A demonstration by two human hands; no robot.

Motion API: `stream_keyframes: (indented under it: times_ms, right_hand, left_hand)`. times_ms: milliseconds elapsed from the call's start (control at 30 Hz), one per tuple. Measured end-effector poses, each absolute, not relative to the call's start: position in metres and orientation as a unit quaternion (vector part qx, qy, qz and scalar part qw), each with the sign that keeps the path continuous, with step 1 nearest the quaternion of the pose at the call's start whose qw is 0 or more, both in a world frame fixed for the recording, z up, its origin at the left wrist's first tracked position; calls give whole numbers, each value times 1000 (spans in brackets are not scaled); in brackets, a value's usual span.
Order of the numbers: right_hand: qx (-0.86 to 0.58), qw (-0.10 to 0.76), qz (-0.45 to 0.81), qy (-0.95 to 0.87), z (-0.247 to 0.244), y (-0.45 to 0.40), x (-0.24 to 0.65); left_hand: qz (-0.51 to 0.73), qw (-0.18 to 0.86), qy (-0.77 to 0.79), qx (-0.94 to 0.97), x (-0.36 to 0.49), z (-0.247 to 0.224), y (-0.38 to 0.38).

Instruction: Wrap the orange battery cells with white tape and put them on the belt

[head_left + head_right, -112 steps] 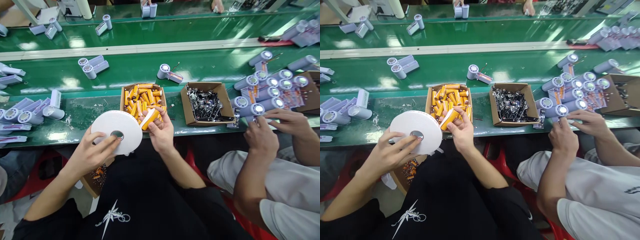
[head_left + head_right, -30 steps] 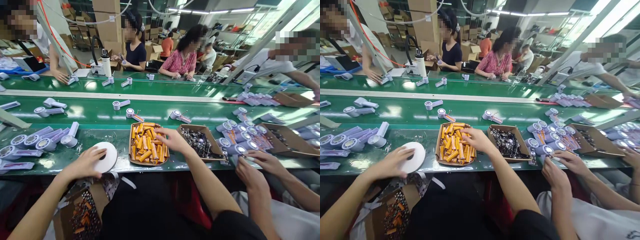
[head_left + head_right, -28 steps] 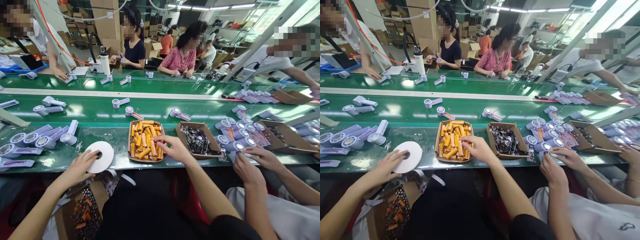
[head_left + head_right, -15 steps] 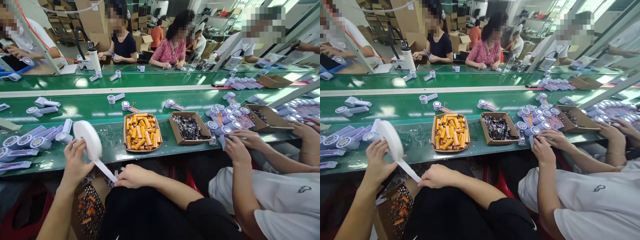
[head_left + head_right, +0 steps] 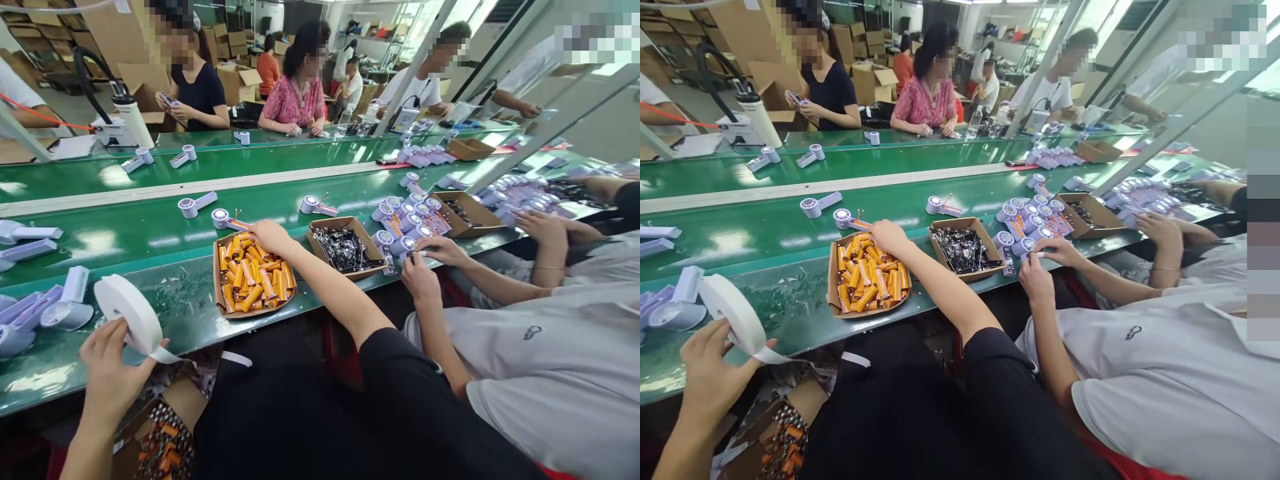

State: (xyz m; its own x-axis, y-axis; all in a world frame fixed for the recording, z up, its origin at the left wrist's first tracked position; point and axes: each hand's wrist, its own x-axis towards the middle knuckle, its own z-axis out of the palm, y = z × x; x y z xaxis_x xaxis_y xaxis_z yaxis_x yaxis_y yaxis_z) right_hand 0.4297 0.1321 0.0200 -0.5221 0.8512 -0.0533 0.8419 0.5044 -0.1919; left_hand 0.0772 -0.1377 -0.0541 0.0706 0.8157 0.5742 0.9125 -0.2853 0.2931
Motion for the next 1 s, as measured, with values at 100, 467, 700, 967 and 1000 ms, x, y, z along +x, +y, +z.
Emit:
stream_keyframes:
  times_ms: [100, 467, 700, 967, 1000]
  right_hand:
    - [-483, 18, 99, -870, 19, 134, 423]
    - [-337, 422, 410, -735, 33, 87, 451]
    - [-221, 617, 484, -580, 3, -22, 430]
    - [-235, 668, 352, -612, -18, -39, 422]
    - [-230, 676, 338, -613, -20, -38, 422]
  left_hand:
    - [-392, 86, -610, -684, 88, -52, -125]
    - [-290, 107, -536, -785, 130, -27, -133]
    - [-221, 120, -491, -834, 171, -6, -140]
    - [-205, 97, -483, -845, 178, -5, -142]
    - [-205, 96, -482, -846, 179, -4, -143]
